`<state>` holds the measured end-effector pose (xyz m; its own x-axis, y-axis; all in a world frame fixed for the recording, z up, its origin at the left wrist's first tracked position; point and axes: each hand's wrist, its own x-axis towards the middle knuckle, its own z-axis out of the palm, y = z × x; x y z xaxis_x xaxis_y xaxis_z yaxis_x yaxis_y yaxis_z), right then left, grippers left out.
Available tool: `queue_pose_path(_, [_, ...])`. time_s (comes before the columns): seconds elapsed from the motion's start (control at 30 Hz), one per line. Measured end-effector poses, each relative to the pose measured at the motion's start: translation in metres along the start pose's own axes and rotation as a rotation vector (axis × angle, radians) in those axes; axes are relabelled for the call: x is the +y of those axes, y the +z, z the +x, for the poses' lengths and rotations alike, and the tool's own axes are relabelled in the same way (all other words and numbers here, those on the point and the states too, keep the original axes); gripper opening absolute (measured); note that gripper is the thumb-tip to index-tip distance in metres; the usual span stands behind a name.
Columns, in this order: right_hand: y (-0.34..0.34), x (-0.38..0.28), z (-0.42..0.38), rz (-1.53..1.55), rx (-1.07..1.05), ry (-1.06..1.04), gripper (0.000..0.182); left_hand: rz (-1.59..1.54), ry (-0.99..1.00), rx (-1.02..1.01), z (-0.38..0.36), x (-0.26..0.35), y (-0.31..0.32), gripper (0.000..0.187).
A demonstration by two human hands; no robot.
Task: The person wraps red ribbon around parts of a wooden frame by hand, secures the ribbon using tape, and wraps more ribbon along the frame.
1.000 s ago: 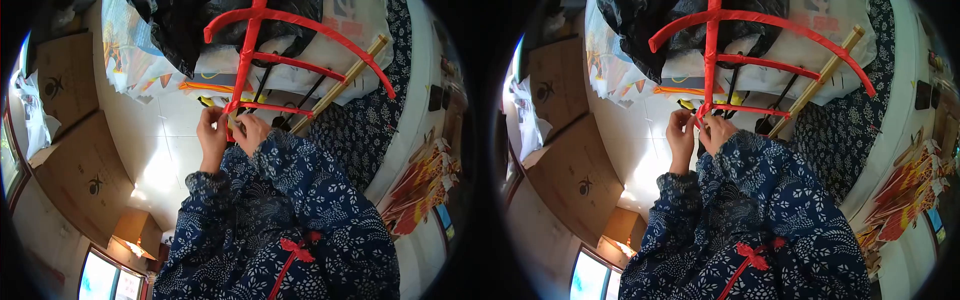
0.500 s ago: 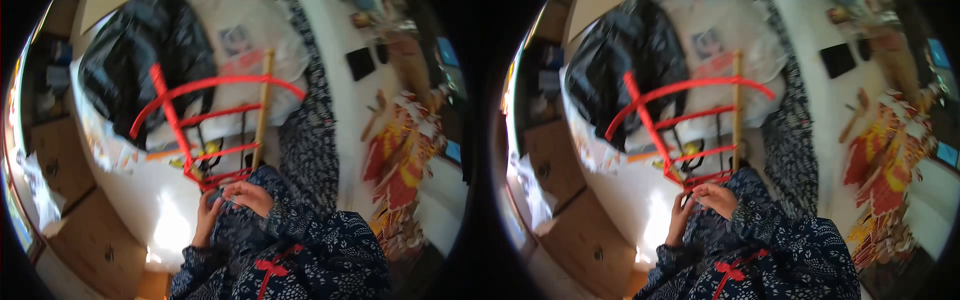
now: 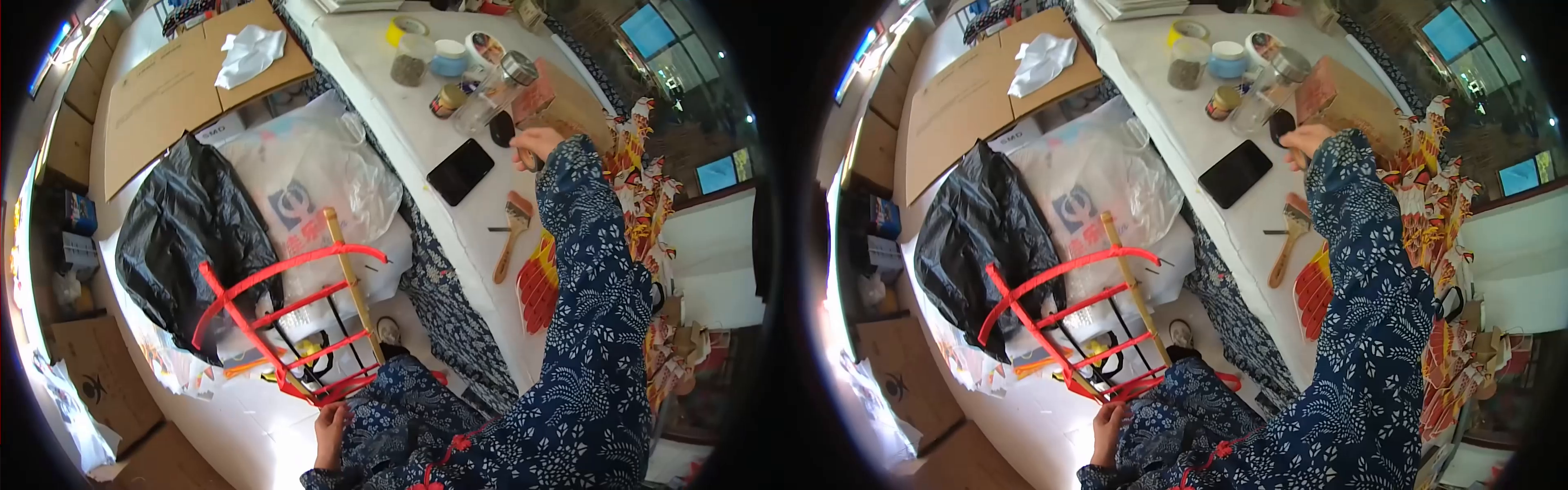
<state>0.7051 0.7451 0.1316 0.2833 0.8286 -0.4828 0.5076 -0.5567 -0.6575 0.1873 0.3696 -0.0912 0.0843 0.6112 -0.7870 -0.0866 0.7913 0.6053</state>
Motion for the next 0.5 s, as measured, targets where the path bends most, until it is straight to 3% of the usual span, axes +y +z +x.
queue_pose_path(0.07, [-0.029,0.057,0.053,-0.215,0.226,0.075,0.033,0.002,-0.004,0.004,-0.002,-0.005,-0.005,0.022])
queue_pose_path(0.23, [-0.072,0.066,0.128,-0.072,0.147,0.093,0.032,0.03,-0.054,0.048,-0.003,-0.015,-0.012,0.021])
queue_pose_path(0.33, [-0.054,0.054,0.141,0.342,0.36,0.09,0.033,0.037,-0.059,0.083,-0.002,-0.021,-0.014,0.025])
queue_pose_path(0.5, [-0.053,0.068,0.21,0.618,0.277,0.006,0.038,0.239,-0.048,0.118,0.002,-0.057,-0.024,0.032])
